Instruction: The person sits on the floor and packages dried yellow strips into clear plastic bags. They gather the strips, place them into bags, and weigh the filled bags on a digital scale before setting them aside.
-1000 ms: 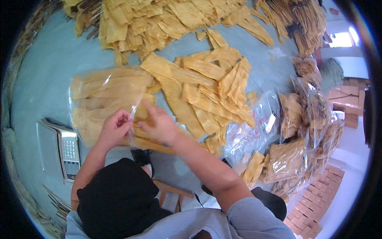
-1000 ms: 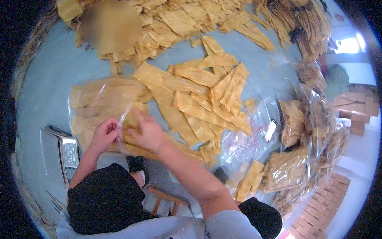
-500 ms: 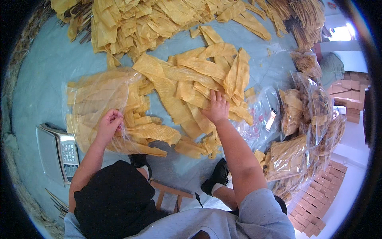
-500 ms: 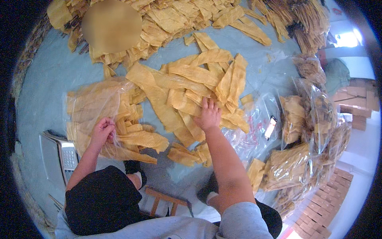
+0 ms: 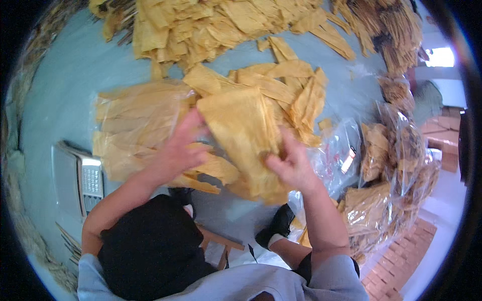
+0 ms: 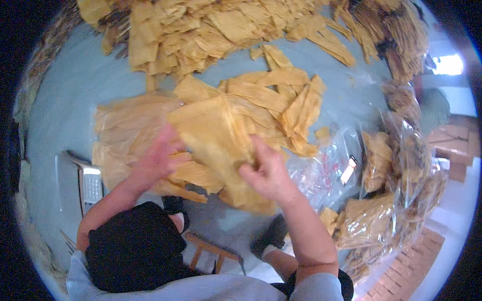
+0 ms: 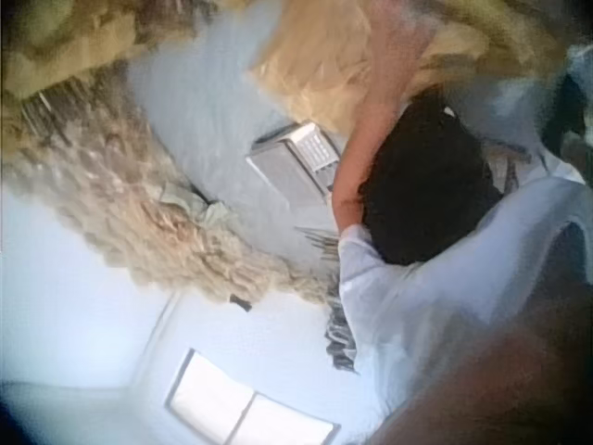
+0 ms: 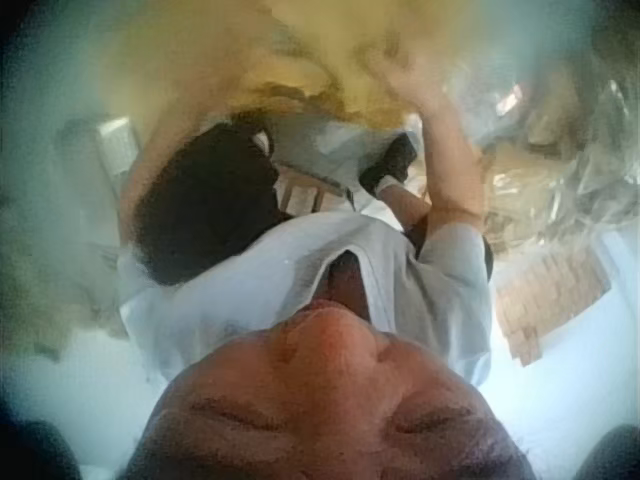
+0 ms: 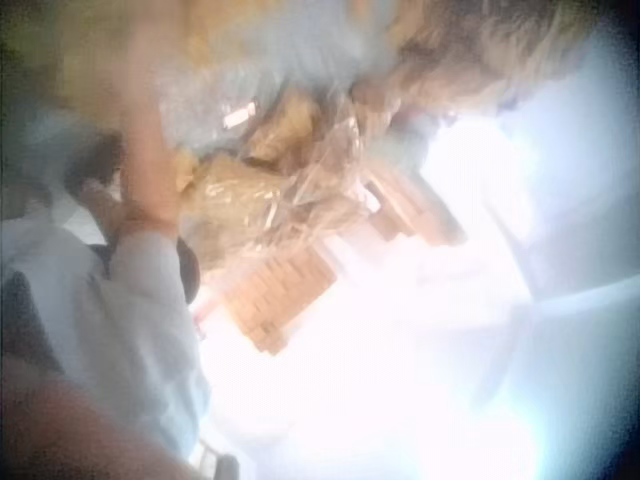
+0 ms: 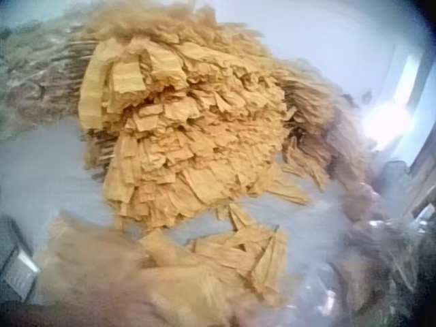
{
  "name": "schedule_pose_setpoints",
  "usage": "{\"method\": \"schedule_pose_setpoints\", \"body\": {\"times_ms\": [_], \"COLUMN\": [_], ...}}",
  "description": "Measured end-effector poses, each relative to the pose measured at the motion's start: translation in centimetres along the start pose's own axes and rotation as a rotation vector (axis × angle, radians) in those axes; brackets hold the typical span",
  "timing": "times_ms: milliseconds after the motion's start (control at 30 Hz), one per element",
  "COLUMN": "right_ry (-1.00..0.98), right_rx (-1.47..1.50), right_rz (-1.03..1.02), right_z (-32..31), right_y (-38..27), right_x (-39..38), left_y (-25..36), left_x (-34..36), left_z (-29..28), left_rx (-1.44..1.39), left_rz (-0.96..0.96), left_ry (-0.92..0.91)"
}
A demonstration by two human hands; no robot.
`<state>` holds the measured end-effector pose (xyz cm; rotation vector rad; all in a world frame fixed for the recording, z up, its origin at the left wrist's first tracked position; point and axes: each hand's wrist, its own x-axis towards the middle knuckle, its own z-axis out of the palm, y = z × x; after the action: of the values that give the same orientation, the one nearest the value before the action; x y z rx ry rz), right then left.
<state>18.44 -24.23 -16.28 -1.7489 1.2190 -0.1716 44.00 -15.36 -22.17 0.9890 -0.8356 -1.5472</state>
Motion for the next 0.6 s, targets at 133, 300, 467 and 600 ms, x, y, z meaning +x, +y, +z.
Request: {"method": "schedule_pose_setpoints", "body": {"times_ms": [133,300,467,600], "right_ry": [0.102,-0.134,-0.121,-0.343], "right_rx": [0.218,0.350,0.387,0.410], "right_rz": [-0.238,-0.021,-0.006,0.084], "right_z": [6.1,7.0,6.3,4.8], "right_y": [-1.4,2.7,6.5,8.4], "right_x": [0.6,0.7,-0.4,1.1], "left_y": [0.7,-1.1,-1.3,-2.5], "left_x": [0.3,-1.3,-1.5,-2.1], "left_z": [1.6,-1.4,-4.1,-6.7], "left_rx": [-0.133,-0.231,1.407,1.277], "left_rz": [-0.417,-0.316,0.228,0.146], "left_ry": [0.028,0.200,0.293,0.433]}}
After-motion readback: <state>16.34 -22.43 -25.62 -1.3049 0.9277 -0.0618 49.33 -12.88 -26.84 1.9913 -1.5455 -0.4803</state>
